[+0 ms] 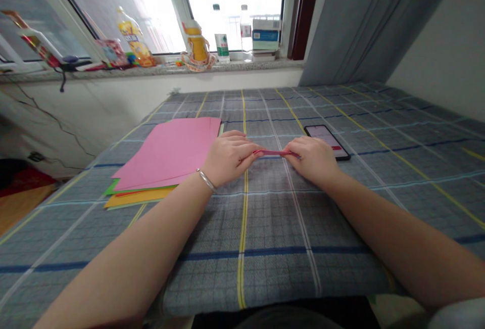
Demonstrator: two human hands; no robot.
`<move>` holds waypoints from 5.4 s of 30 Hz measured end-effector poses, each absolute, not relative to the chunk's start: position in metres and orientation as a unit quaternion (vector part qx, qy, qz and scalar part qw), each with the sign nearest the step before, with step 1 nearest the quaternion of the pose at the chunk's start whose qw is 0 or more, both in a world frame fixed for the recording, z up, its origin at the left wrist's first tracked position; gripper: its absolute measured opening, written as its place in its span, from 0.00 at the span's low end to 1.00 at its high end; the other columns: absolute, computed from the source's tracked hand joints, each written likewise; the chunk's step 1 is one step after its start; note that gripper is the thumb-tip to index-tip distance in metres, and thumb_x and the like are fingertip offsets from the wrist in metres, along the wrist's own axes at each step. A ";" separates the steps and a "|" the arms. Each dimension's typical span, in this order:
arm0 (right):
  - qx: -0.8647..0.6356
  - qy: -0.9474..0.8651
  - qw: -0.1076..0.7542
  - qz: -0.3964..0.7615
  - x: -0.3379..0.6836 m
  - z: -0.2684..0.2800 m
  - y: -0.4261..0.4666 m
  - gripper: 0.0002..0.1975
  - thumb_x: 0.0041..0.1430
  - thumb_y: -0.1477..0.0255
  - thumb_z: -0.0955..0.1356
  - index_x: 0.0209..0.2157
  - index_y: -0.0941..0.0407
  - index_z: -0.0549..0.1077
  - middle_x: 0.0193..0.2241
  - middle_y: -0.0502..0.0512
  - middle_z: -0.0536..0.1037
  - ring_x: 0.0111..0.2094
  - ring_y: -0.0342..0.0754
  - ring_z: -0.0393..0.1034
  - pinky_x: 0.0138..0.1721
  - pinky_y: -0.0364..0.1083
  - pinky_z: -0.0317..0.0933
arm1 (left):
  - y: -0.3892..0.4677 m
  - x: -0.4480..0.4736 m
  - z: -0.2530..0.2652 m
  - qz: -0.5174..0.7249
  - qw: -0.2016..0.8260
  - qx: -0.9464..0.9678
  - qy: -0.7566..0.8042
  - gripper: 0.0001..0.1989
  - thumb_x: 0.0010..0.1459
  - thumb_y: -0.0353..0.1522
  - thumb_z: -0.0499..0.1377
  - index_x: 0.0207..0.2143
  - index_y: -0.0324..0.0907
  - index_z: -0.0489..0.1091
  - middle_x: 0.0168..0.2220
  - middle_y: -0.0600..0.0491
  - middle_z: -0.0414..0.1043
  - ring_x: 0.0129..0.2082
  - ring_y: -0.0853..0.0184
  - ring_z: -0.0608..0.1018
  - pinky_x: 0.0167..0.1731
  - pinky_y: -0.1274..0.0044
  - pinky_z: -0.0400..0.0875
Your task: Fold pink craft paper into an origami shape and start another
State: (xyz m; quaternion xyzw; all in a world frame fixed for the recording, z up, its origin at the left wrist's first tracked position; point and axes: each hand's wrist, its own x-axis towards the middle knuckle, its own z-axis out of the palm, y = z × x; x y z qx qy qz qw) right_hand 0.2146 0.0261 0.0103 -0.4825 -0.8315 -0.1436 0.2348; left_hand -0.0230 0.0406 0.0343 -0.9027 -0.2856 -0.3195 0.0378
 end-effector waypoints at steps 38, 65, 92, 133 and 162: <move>-0.507 -0.820 0.196 -0.178 0.214 0.002 0.032 0.10 0.62 0.68 0.64 0.33 0.54 0.76 0.34 0.53 0.79 0.37 0.49 0.72 0.30 0.46 0.54 | 0.043 -0.008 0.016 -0.176 0.265 -0.862 -0.396 0.10 0.60 0.28 0.54 0.27 0.41 0.70 0.26 0.50 0.70 0.29 0.62 0.70 0.32 0.68 0.57; -0.474 -0.839 0.246 -0.109 0.232 0.009 0.033 0.06 0.59 0.69 0.67 0.34 0.54 0.76 0.34 0.51 0.79 0.36 0.48 0.72 0.32 0.45 0.58 | 0.061 -0.023 0.001 -0.220 0.239 -0.857 -0.400 0.09 0.61 0.30 0.53 0.42 0.40 0.70 0.38 0.47 0.74 0.39 0.59 0.74 0.52 0.60 0.60; -0.317 -0.903 0.279 0.080 0.228 -0.009 0.044 0.09 0.52 0.79 0.66 0.34 0.53 0.74 0.42 0.52 0.77 0.43 0.48 0.71 0.44 0.48 0.64 | 0.064 -0.015 -0.007 -0.214 0.038 -0.952 -0.216 0.09 0.58 0.26 0.55 0.41 0.41 0.71 0.36 0.51 0.75 0.39 0.66 0.75 0.42 0.74 0.69; -0.451 -0.847 0.276 -0.045 0.221 -0.008 0.039 0.09 0.56 0.76 0.66 0.33 0.51 0.78 0.53 0.55 0.69 0.41 0.48 0.69 0.37 0.48 0.64 | 0.060 -0.017 -0.006 -0.203 0.246 -0.901 -0.293 0.09 0.63 0.34 0.56 0.42 0.52 0.75 0.43 0.52 0.72 0.39 0.63 0.71 0.40 0.70 0.61; -0.528 -0.823 0.205 -0.043 0.196 0.025 -0.010 0.21 0.50 0.48 0.68 0.32 0.51 0.74 0.17 0.48 0.73 0.21 0.46 0.67 0.23 0.44 0.46 | 0.050 -0.019 0.008 -0.218 0.178 -0.861 -0.424 0.12 0.57 0.27 0.53 0.44 0.41 0.68 0.40 0.48 0.70 0.40 0.61 0.74 0.41 0.69 0.65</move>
